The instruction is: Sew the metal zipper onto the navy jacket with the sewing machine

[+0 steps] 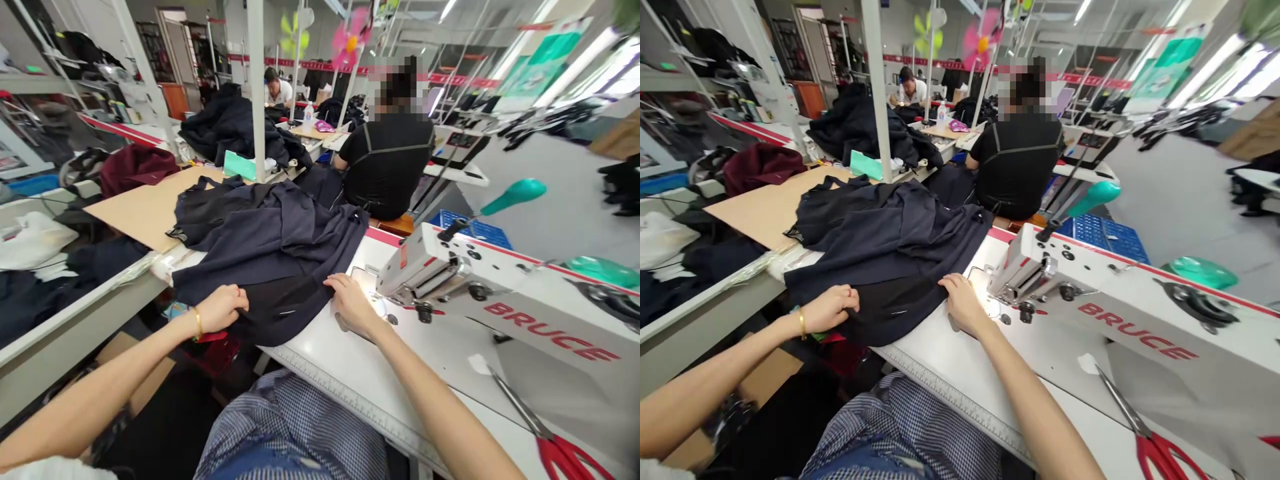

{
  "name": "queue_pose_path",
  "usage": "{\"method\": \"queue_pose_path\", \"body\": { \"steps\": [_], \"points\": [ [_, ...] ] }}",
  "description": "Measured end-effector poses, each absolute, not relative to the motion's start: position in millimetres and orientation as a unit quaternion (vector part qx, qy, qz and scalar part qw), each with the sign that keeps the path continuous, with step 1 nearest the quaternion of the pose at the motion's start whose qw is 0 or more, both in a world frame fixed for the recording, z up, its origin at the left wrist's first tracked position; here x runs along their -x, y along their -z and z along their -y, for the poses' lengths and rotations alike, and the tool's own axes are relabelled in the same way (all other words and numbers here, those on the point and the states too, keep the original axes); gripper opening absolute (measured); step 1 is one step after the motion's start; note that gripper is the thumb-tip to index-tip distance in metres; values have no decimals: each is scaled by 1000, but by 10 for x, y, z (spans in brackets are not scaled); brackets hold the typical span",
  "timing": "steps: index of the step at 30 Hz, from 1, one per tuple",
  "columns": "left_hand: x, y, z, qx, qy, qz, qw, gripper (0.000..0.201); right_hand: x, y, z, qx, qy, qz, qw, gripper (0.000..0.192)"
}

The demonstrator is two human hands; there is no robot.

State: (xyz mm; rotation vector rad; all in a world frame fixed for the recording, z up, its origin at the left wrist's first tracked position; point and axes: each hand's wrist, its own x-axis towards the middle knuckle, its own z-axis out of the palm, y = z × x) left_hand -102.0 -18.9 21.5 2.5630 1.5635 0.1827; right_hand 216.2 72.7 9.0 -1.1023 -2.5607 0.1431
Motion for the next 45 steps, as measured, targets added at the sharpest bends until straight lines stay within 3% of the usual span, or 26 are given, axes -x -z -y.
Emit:
{"method": "queue_pose_path", "body": {
  "steps": [5,11,16,21,22,24,28,33,37,42,45],
  "points": [
    [1559,-391,63,-791,-35,-611,-1,26,-1892,-217,-896,348,-45,931,102,18],
    [1405,-451,-494,-771,-43,-636,-3,23,-2195,-87,-171,395,-62,914,64,27],
    [933,-559,-583,-822,-44,-558,104,30,-2364,-50,354,450,0,888,91,27],
    [52,-394,145,-858,-142,-461,174,22,-2146,-74,376,389,-4,907,159,14],
    [-83,-310,278,-871,-132,-437,182,30,-2113,-65,354,388,4,904,181,15],
    [-246,-149,440,-870,-135,-447,161,37,-2094,-41,312,392,23,891,228,18],
    [-222,11,445,-875,-145,-459,43,12,-2226,3,302,383,71,877,281,23],
    [-10,65,427,-937,-171,-297,-71,20,-2476,50,438,336,29,926,172,33],
    [21,57,403,-966,-168,-184,-66,23,-2527,71,545,366,0,920,144,36],
    [-72,-42,188,-971,-102,-211,-38,30,-2486,44,559,426,-23,894,137,34],
    [-101,-62,83,-980,-57,-191,-7,38,-2677,62,551,451,1,874,180,29]
  ]
}}
